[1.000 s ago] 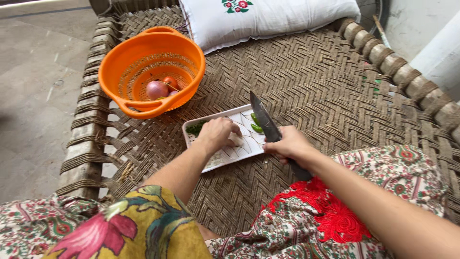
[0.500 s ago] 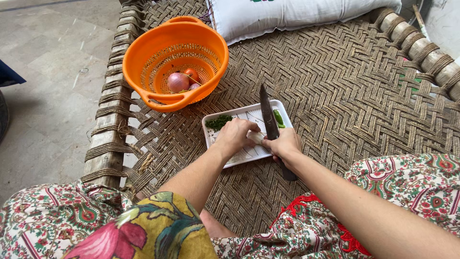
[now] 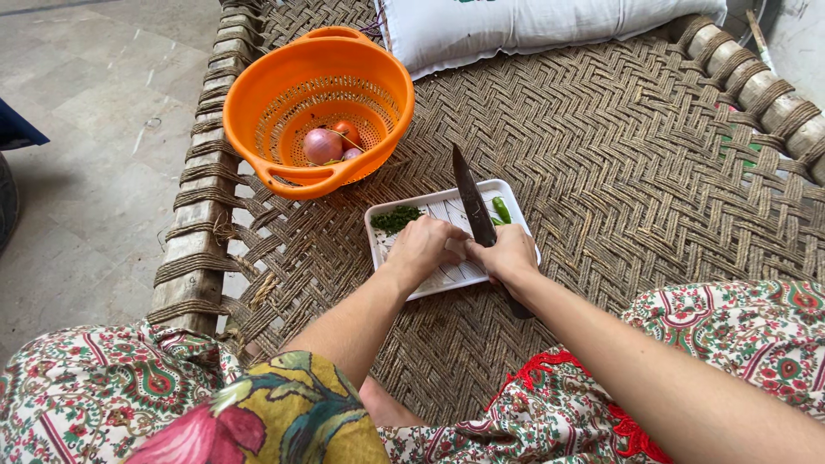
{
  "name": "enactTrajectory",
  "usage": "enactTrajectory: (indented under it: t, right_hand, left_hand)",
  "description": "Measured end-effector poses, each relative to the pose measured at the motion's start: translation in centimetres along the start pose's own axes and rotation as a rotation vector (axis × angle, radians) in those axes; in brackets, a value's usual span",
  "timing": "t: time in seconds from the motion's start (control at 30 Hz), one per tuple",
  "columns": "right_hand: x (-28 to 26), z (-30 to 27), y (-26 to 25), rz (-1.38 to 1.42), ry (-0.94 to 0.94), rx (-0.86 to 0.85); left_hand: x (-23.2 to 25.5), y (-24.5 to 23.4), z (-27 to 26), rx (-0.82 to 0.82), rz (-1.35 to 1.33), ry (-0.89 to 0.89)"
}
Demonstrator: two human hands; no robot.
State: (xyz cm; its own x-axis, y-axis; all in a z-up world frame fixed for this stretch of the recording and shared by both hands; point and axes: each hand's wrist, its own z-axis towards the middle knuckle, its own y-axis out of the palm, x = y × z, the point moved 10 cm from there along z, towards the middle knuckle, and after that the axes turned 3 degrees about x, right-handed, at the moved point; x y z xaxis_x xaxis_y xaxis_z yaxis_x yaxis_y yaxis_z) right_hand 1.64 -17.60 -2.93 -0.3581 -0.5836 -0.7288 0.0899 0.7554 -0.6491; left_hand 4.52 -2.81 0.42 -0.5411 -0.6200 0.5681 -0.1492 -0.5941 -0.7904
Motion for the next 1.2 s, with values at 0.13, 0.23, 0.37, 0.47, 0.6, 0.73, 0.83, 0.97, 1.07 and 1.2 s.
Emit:
enactTrajectory:
  t: [0.13,0.23,0.37,0.47,0.6,0.73,0.83,0.97,1.07,1.2]
  right_hand:
    - [-0.6,0.1,-0.1,-0.075,-0.014,0.045]
    - [-0.8,0.0,-0.1,-0.094,-0.037,0.067]
    - [-0.3,0.3,-0.2,-0.077,0.025,0.029]
    - [-0.1,0.1,-0.1,-0.026,0.046,0.001]
    - [-0.2,-0.2,-0.5,0.05,0.049,0.019]
    - [-0.5,0.2,-0.3,-0.064,0.02,0.01]
    - [-1.1,0.7,-0.2,-0.185,-0.06,0.027]
    - [-1.3,1.0,-0.5,-0.29,-0.075,0.055]
    - [-1.6,1.0,-1.4,-0.256,-0.117,0.061]
    - [-2.3,1.4,-5.3,-0.161,-0.246,0.105]
  left_hand:
    - [-0.3,1.0,-0.3,0.003,-0.023,0.015]
    - [-0.3,0.9,-0.5,0.028,-0.024,0.002]
    - [0.3,0.2,0.1,0.015,0.005,0.06]
    - [0.1,-0.3,0.1,-0.012,-0.008,0.011]
    - [0.2,-0.7,0.0,-0.036,0.013,-0.046]
    - [0.1,-0.9,-0.5,0.001,-0.066,-0.087]
    - [-0.1,-0.4,-0.4,-0.024,-0.047,-0.086]
    - [-0.5,0.6,0.2,-0.033,0.04,-0.05]
    - [-1.1,1.3,0.5,-0.032,0.051,-0.044]
    - [-1.4,1.7,0.9,-0.029,0.052,-0.014]
